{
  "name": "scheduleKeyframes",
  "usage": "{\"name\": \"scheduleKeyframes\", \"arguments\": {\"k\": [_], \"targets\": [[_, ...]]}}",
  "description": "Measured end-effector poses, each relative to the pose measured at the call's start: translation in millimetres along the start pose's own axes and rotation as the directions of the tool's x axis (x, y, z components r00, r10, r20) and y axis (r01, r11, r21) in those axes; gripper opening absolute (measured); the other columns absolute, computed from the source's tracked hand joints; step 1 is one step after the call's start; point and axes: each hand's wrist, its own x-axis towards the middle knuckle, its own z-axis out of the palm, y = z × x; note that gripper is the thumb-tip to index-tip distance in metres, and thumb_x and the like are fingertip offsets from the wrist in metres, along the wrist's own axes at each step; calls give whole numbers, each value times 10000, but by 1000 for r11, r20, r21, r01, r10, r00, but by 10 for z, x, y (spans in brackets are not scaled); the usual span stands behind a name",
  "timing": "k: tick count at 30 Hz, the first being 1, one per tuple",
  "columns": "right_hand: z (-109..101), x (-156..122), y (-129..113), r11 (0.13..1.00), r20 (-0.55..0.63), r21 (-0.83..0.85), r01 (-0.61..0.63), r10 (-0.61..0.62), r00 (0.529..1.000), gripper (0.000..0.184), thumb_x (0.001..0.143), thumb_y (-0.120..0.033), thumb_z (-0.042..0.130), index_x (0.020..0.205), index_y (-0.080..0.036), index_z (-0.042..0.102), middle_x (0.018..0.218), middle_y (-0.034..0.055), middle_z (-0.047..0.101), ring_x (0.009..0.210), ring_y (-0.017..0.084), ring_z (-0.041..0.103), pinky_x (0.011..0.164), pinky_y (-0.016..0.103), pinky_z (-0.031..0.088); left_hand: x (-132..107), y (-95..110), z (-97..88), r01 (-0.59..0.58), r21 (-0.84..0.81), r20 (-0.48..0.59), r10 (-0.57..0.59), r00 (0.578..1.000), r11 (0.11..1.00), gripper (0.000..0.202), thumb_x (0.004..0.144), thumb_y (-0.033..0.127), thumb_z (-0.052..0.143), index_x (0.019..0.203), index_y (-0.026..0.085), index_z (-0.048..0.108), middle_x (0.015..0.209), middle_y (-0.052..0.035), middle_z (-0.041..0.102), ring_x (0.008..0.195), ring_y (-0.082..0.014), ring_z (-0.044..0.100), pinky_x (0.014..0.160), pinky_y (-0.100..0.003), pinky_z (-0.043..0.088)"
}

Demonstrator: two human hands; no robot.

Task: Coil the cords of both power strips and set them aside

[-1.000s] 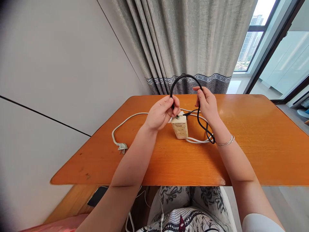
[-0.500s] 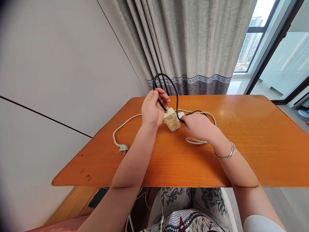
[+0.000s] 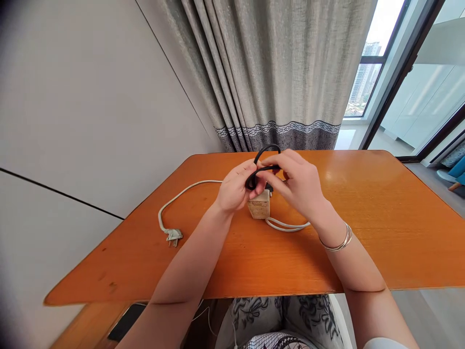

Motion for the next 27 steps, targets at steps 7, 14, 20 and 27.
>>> {"name": "scheduleKeyframes", "arguments": {"k": [7,14,20,27], "targets": [[12,15,239,983,-100,-182,6,-25,995,289,965,-418,622,1203,-290,726,1131,76,671,821,165,646,705,312,579,-27,53,-1,106,-135,162,-84,983,985,525,883,603,637,626,174,479,402,95,262,354,-33,187,389,-165,190],[-25,15,249,955,35,-293,-47,60,998,364,1031,-442,495,1158,-232,763,1001,104,773,844,185,704,753,283,538,-41,103,-31,181,-189,195,-144,970,965,449,950,472,603,648,173,460,446,101,238,371,-24,147,393,-130,202],[-34,27,232,986,50,-128,-111,118,992,350,1016,-439,504,1019,-224,781,842,73,767,749,181,699,739,299,539,-45,121,-15,265,-218,194,-224,955,939,531,1001,506,514,603,184,371,449,94,238,371,-24,134,376,-126,190],[87,29,291,946,164,122,-300,279,946,419,1030,-385,419,1286,-180,679,827,41,720,605,127,617,655,281,518,-56,316,0,207,-444,-36,-249,968,872,522,1085,407,273,607,198,249,460,59,336,338,-37,122,355,-158,207]]}}
